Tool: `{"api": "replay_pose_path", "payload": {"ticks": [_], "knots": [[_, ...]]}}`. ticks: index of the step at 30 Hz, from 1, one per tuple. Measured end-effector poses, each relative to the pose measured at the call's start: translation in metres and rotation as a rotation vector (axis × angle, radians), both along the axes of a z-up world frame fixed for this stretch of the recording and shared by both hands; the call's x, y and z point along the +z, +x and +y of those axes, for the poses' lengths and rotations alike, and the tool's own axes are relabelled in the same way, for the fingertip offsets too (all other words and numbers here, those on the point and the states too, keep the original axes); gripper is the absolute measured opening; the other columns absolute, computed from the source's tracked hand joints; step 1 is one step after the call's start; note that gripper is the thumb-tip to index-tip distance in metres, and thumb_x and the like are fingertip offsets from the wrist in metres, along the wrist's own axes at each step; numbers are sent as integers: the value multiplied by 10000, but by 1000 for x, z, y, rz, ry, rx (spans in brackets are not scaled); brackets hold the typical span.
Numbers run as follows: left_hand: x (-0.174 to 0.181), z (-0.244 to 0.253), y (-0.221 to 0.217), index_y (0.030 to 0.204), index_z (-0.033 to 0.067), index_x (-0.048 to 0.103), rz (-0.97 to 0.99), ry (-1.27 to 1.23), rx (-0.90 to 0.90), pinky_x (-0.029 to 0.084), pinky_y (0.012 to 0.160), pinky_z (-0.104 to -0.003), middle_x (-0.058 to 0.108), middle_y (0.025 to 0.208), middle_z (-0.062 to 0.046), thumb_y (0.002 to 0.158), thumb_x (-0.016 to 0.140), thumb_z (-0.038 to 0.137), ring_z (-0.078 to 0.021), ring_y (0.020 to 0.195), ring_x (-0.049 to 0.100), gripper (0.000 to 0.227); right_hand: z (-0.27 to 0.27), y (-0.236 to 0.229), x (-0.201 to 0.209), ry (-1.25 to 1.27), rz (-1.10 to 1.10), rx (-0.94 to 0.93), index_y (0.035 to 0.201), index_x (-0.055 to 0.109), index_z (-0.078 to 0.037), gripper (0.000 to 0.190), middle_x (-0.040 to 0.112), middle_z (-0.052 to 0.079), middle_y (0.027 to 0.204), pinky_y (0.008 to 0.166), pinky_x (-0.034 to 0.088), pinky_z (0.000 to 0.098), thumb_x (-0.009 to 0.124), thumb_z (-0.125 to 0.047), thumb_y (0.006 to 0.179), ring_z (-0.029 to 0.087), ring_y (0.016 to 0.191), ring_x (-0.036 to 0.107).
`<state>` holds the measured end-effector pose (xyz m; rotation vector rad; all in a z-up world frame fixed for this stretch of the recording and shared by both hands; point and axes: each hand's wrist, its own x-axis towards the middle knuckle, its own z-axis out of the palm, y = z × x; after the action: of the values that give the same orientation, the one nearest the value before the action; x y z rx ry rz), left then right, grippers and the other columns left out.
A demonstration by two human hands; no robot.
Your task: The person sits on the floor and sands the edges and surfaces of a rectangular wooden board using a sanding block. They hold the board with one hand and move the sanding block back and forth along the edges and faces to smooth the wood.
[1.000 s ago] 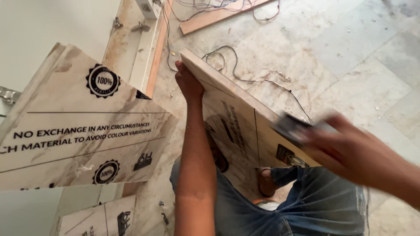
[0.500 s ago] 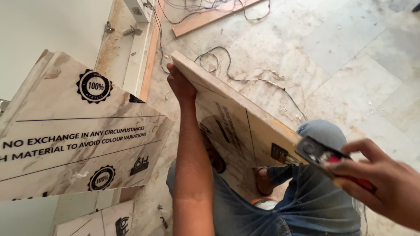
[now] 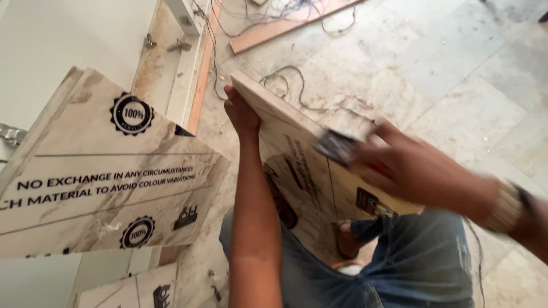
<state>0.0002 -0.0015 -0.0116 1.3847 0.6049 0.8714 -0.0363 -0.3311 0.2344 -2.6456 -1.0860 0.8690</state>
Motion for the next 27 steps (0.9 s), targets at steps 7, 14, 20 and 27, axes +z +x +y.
{"api": "replay_pose_path", "payload": {"ticks": [7, 14, 20, 27], "knots": [[3, -3, -2, 816, -20, 647, 18, -25, 27, 498, 694, -369, 678, 713, -82, 1036, 244, 679, -184, 687, 613, 836, -88, -36, -6, -269, -28, -125, 1290, 706, -406, 403, 519, 11, 1350, 808, 665, 275, 660, -427, 891, 139, 859, 755], [14, -1, 2, 900, -14, 694, -14, 6, -5, 518, 721, -374, 728, 781, -82, 1011, 239, 676, -195, 738, 673, 834, 106, 35, -14, 261, -218, 188, 1124, 721, -138, 318, 566, 125, 1112, 730, 600, 371, 576, -382, 980, 224, 769, 625], [10, -5, 6, 884, -15, 696, -15, 37, -11, 508, 737, -366, 710, 761, -74, 1029, 244, 664, -184, 740, 643, 827, 19, 14, -10, 62, -52, -17, 1170, 735, -204, 288, 498, 47, 1382, 742, 676, 309, 622, -355, 952, 186, 809, 691], [7, -9, -2, 804, -3, 633, -46, -28, -10, 488, 703, -360, 649, 711, -61, 1057, 258, 643, -164, 703, 588, 789, -73, -30, -2, -296, -22, -204, 1251, 733, -368, 347, 502, -7, 1401, 797, 673, 264, 681, -445, 916, 184, 840, 763]]}}
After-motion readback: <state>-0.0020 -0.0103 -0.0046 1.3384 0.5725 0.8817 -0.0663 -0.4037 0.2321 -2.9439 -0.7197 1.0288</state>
